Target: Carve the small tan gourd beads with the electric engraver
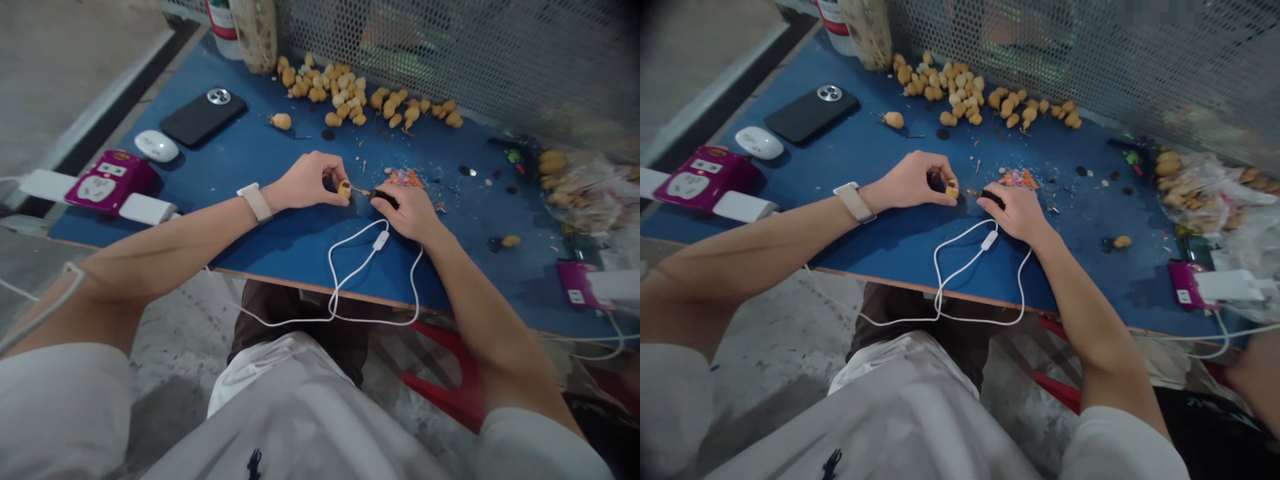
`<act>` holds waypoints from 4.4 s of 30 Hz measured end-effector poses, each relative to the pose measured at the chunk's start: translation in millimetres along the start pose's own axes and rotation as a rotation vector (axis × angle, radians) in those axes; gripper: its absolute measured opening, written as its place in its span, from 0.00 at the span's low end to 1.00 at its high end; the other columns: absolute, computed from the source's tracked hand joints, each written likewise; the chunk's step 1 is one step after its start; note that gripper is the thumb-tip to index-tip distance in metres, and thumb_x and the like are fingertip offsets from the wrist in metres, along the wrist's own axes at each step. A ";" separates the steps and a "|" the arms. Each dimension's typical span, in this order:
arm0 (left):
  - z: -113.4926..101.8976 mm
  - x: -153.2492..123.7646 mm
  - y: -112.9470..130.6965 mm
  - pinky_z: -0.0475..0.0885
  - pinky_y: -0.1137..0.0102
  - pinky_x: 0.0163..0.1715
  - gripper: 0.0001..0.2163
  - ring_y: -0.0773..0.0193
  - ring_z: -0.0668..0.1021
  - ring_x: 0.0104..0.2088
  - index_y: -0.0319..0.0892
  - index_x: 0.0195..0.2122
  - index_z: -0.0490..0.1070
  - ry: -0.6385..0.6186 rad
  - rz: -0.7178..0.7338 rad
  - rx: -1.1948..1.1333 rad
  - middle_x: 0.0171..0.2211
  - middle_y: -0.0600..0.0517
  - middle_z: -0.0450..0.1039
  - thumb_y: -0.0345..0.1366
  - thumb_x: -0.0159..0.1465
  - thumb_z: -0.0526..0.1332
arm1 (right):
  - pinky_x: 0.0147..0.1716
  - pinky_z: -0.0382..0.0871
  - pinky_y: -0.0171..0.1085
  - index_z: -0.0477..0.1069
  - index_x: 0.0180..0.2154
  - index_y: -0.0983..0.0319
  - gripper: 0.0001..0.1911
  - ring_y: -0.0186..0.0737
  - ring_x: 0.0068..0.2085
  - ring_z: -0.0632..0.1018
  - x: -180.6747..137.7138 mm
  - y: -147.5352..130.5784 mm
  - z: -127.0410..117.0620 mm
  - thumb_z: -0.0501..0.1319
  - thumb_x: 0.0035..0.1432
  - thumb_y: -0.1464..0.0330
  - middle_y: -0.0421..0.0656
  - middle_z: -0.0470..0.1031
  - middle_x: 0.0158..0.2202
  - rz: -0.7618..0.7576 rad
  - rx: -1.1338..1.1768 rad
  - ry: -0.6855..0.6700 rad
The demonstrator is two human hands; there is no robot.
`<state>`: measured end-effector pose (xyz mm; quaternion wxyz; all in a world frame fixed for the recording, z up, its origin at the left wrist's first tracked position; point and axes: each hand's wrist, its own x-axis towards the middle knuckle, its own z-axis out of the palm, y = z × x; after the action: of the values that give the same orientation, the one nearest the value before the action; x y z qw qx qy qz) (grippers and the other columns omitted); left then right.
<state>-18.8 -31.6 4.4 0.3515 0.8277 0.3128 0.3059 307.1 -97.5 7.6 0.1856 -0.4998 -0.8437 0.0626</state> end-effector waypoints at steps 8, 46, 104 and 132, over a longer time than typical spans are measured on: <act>-0.2 -1.9 -4.1 0.87 0.59 0.55 0.19 0.51 0.92 0.48 0.45 0.45 0.88 0.045 0.008 0.041 0.46 0.46 0.95 0.51 0.64 0.88 | 0.46 0.80 0.54 0.91 0.50 0.53 0.47 0.64 0.44 0.91 -5.4 3.8 -6.1 0.49 0.84 0.25 0.52 0.93 0.42 0.018 0.058 0.024; 2.9 -1.3 -3.3 0.87 0.55 0.60 0.19 0.48 0.95 0.50 0.47 0.46 0.90 0.024 -0.013 0.009 0.47 0.49 0.97 0.51 0.63 0.88 | 0.44 0.78 0.52 0.91 0.51 0.53 0.35 0.64 0.44 0.92 -7.2 7.2 -2.7 0.55 0.87 0.36 0.51 0.94 0.43 0.012 -0.056 -0.005; 3.5 -2.9 -0.5 0.88 0.58 0.57 0.17 0.51 0.94 0.48 0.44 0.45 0.88 0.014 0.004 0.064 0.46 0.46 0.95 0.46 0.65 0.88 | 0.45 0.78 0.52 0.91 0.53 0.55 0.33 0.65 0.46 0.93 -4.9 8.6 2.3 0.58 0.87 0.39 0.53 0.95 0.45 -0.014 -0.020 0.017; 4.4 -1.0 -1.1 0.85 0.60 0.57 0.16 0.51 0.92 0.49 0.45 0.44 0.89 0.002 -0.022 0.049 0.45 0.49 0.94 0.44 0.61 0.88 | 0.44 0.77 0.51 0.90 0.49 0.53 0.29 0.65 0.45 0.92 -2.4 -2.9 -2.2 0.60 0.87 0.41 0.50 0.94 0.41 -0.007 -0.051 -0.010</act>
<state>-16.6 -33.4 0.8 0.3343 0.8321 0.3297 0.2952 306.6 -101.2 9.8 0.1690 -0.5012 -0.8476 0.0430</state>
